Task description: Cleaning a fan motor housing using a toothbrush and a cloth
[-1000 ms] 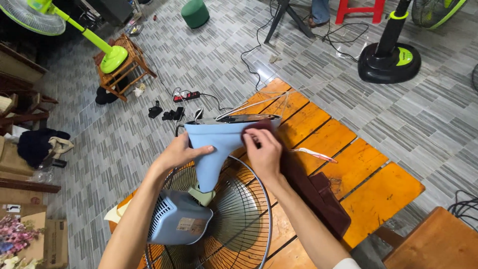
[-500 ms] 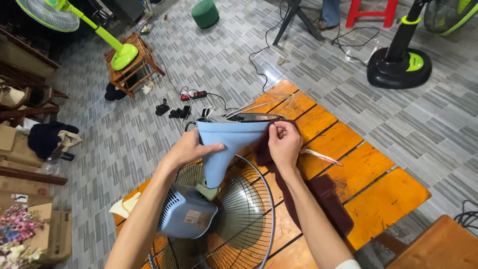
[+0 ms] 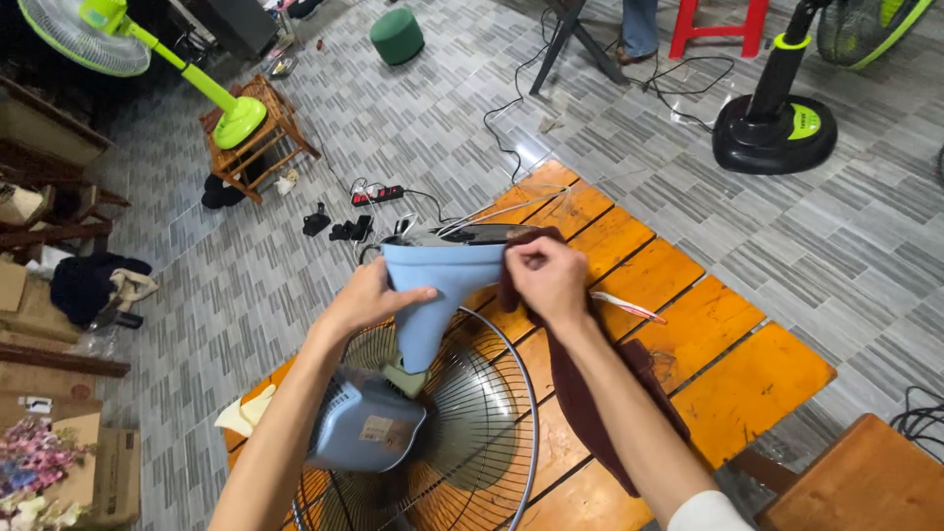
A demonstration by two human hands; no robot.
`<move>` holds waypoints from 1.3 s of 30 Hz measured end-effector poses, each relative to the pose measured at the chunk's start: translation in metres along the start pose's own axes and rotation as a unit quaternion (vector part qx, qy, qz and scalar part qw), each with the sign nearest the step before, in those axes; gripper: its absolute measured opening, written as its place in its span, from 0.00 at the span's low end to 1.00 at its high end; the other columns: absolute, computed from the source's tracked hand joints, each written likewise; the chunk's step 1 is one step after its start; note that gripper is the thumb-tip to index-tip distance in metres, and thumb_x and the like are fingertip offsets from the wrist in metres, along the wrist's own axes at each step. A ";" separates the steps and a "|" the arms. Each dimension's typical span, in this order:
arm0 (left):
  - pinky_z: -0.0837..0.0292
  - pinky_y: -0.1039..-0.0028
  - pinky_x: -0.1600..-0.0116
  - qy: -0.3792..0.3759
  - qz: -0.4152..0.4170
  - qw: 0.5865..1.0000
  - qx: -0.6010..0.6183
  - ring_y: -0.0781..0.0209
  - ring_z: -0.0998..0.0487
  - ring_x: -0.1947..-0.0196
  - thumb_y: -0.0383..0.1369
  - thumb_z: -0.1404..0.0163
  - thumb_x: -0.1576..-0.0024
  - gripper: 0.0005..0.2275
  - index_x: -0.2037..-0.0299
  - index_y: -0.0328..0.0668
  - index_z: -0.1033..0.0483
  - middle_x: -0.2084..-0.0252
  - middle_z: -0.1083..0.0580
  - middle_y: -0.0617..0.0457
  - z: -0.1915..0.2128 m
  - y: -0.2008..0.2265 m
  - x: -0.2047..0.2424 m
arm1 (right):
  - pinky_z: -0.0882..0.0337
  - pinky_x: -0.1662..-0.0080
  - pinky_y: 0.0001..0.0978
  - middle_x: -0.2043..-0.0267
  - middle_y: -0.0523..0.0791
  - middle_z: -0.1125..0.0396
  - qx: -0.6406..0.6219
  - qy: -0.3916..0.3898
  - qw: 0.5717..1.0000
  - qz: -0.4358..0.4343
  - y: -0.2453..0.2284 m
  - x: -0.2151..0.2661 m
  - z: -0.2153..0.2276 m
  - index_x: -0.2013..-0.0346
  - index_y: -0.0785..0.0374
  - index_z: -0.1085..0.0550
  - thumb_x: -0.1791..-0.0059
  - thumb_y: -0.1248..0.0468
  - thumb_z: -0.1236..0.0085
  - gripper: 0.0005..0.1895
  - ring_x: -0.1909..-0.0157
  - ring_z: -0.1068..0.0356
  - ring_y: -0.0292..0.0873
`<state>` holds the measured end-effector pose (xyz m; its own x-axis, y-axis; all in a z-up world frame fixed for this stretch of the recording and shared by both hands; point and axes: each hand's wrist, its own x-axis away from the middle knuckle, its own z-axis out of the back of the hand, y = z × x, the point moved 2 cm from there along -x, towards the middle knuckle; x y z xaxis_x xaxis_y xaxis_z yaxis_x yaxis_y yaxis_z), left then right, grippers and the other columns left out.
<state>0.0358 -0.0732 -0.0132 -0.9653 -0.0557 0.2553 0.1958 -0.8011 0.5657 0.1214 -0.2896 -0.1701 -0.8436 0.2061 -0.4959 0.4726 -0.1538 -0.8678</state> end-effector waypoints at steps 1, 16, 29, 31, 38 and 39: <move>0.17 0.47 0.52 -0.004 -0.003 1.000 0.007 0.28 0.18 0.54 0.43 0.36 0.48 0.30 0.51 0.16 0.31 0.55 0.23 0.21 -0.001 0.000 0.000 | 0.29 0.72 0.28 0.81 0.45 0.28 -0.001 -0.015 0.999 -0.029 0.010 0.000 0.001 0.76 0.53 0.19 0.61 0.65 0.31 0.03 0.78 0.28 0.40; 0.25 0.44 0.51 0.018 0.065 0.994 -0.083 0.28 0.20 0.50 0.57 0.35 0.57 0.37 0.59 0.20 0.28 0.58 0.24 0.20 0.004 -0.008 -0.003 | 0.28 0.51 0.40 0.63 0.42 0.26 0.019 -0.128 0.976 0.173 -0.018 -0.020 -0.006 0.68 0.51 0.17 0.59 0.62 0.27 0.07 0.57 0.27 0.50; 0.21 0.51 0.57 0.035 0.021 0.998 -0.049 0.31 0.18 0.56 0.53 0.34 0.54 0.35 0.59 0.18 0.29 0.62 0.23 0.23 -0.002 -0.016 -0.006 | 0.26 0.55 0.31 0.71 0.42 0.23 0.041 -0.108 0.987 0.113 -0.016 -0.013 0.011 0.72 0.53 0.17 0.59 0.64 0.24 0.06 0.65 0.22 0.46; 0.17 0.54 0.56 0.020 0.009 0.999 -0.032 0.32 0.17 0.57 0.50 0.34 0.50 0.32 0.58 0.19 0.29 0.61 0.22 0.23 0.000 -0.016 -0.006 | 0.25 0.59 0.37 0.74 0.46 0.24 0.070 -0.119 0.987 0.077 -0.007 -0.016 0.019 0.74 0.54 0.17 0.60 0.67 0.26 0.06 0.67 0.23 0.51; 0.19 0.50 0.58 0.009 0.030 0.999 -0.042 0.32 0.17 0.56 0.49 0.34 0.52 0.33 0.58 0.17 0.29 0.61 0.22 0.22 0.002 -0.010 -0.001 | 0.25 0.63 0.31 0.76 0.47 0.25 0.061 -0.101 0.992 0.036 -0.014 -0.010 0.013 0.75 0.56 0.17 0.63 0.66 0.25 0.05 0.68 0.23 0.50; 0.18 0.52 0.58 0.008 0.023 0.999 -0.032 0.33 0.17 0.57 0.49 0.34 0.51 0.31 0.58 0.18 0.29 0.61 0.22 0.23 0.001 -0.005 -0.001 | 0.25 0.63 0.32 0.75 0.47 0.25 0.056 -0.106 0.992 0.032 -0.005 -0.008 0.012 0.75 0.57 0.17 0.62 0.66 0.26 0.05 0.67 0.23 0.50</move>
<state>0.0358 -0.0686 -0.0157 -0.9586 -0.1021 0.2659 0.2281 -0.8342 0.5021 0.1226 -0.3021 -0.1610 -0.8528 -0.0131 -0.5220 0.5058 -0.2690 -0.8196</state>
